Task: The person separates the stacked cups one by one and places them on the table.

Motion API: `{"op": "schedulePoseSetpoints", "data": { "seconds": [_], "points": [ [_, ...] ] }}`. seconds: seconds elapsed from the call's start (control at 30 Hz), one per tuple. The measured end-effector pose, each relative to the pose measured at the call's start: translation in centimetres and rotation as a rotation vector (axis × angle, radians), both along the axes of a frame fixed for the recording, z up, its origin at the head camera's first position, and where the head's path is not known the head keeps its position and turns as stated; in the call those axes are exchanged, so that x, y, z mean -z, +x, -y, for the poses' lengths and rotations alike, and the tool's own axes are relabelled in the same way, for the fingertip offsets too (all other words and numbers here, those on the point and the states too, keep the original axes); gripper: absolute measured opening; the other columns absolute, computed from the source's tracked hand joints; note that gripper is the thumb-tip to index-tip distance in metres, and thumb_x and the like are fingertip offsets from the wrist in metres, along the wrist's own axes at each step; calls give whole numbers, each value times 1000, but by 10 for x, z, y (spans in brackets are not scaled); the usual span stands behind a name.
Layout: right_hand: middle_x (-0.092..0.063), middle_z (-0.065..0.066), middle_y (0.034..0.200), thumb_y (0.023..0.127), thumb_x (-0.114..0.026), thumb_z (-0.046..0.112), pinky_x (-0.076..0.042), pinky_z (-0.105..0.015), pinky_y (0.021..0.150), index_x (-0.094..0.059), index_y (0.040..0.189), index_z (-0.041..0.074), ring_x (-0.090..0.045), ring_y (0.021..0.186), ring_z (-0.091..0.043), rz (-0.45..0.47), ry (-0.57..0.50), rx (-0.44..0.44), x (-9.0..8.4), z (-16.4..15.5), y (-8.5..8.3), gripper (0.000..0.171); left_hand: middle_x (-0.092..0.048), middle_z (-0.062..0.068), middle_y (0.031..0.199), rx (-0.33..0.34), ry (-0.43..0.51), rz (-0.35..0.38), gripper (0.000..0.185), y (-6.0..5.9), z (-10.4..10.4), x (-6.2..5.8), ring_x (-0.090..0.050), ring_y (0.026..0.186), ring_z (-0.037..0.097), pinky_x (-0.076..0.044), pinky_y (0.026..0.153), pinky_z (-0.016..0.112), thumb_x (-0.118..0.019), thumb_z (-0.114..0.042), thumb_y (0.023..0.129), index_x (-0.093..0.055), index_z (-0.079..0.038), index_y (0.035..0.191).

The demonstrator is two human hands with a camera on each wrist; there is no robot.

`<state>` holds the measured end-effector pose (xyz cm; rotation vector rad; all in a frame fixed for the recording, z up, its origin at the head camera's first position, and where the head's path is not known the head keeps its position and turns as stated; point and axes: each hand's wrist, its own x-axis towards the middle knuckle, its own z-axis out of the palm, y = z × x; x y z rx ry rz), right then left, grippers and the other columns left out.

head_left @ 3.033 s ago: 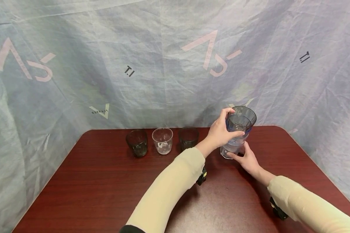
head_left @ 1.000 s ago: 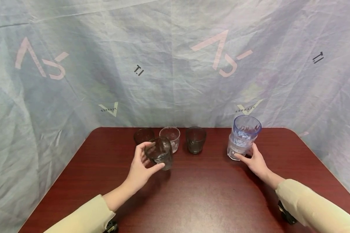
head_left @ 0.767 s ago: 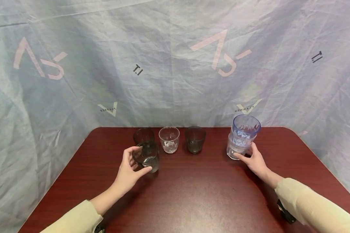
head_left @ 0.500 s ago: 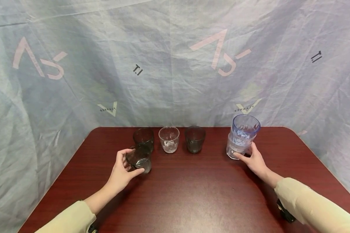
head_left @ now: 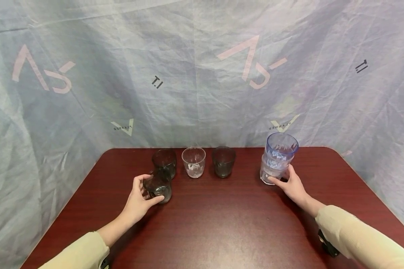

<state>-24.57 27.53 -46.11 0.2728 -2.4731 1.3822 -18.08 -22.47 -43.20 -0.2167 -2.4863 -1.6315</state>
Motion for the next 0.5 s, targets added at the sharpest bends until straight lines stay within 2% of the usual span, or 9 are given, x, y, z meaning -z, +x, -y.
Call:
{"op": "schedulePoseSetpoints", "data": {
  "seconds": [0.1, 0.17, 0.3, 0.5],
  "points": [
    [-53, -28, 130, 86, -75, 7, -43, -18, 86, -31, 141, -3, -56, 111, -33, -2, 7, 0, 0, 0, 1, 72, -42, 20, 141, 5, -53, -13, 80, 1, 0, 2, -48, 124, 38, -43, 93, 54, -82, -8, 79, -27, -7, 137],
    [-53, -28, 130, 86, -74, 7, -43, -19, 86, -30, 142, -3, -54, 113, -39, -1, 5, -2, 0, 1, 1, 71, -39, 20, 143, 5, -98, -20, 83, 1, 1, 3, -45, 127, 37, -41, 97, 55, -82, -12, 79, -25, -8, 140],
    [-51, -29, 132, 87, -74, 7, -43, -21, 87, -29, 142, -3, -53, 115, -41, 1, -1, -7, 0, 1, 2, 72, -32, 18, 147, -31, -175, -34, 93, 1, 1, -3, -36, 134, 35, -34, 102, 56, -84, -23, 78, -21, -11, 145],
    [-50, -29, 133, 86, -74, 7, -42, -19, 86, -29, 142, -3, -53, 115, -42, -3, -9, -14, -2, 1, 1, 72, -23, 9, 155, -66, -175, -117, 97, -2, -1, -25, -21, 141, 32, -26, 104, 59, -84, -31, 78, -20, -14, 150]
  ]
}}
